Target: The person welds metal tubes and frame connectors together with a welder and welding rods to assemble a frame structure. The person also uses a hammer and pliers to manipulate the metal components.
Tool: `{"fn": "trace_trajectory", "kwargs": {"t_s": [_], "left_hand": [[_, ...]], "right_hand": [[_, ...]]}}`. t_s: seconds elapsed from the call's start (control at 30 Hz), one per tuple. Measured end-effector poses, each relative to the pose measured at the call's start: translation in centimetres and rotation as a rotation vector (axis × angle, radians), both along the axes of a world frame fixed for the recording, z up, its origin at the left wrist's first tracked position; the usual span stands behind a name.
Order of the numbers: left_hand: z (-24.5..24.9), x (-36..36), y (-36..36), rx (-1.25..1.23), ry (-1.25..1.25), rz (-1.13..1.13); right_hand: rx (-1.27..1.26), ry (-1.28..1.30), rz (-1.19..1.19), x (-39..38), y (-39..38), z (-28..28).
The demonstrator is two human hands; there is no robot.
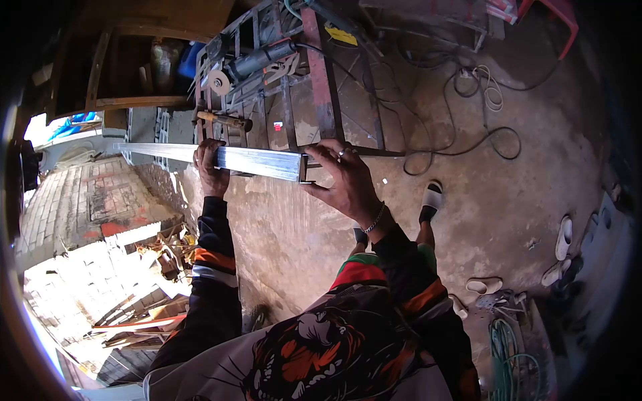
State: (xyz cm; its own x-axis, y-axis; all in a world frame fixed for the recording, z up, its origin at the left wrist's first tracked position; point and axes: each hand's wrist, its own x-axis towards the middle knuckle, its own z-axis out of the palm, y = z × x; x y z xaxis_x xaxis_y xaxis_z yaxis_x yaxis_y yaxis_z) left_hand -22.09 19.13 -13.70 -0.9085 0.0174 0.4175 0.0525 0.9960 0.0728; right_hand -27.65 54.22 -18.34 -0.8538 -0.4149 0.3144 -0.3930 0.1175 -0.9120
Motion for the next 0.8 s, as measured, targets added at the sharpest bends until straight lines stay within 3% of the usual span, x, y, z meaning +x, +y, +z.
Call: {"fn": "trace_trajectory", "kwargs": {"t_s": [0.57, 0.8], "left_hand": [[-4.7, -0.7, -0.5, -0.03, -0.033, 0.102], [-4.2, -0.4, -0.5, -0.007, -0.197, 0.109]], "right_hand": [[0.194, 0.131, -0.184, 0.0, -0.2, -4.0], [0.171, 0.108, -0.189, -0.3, -0.5, -5.1]]}}
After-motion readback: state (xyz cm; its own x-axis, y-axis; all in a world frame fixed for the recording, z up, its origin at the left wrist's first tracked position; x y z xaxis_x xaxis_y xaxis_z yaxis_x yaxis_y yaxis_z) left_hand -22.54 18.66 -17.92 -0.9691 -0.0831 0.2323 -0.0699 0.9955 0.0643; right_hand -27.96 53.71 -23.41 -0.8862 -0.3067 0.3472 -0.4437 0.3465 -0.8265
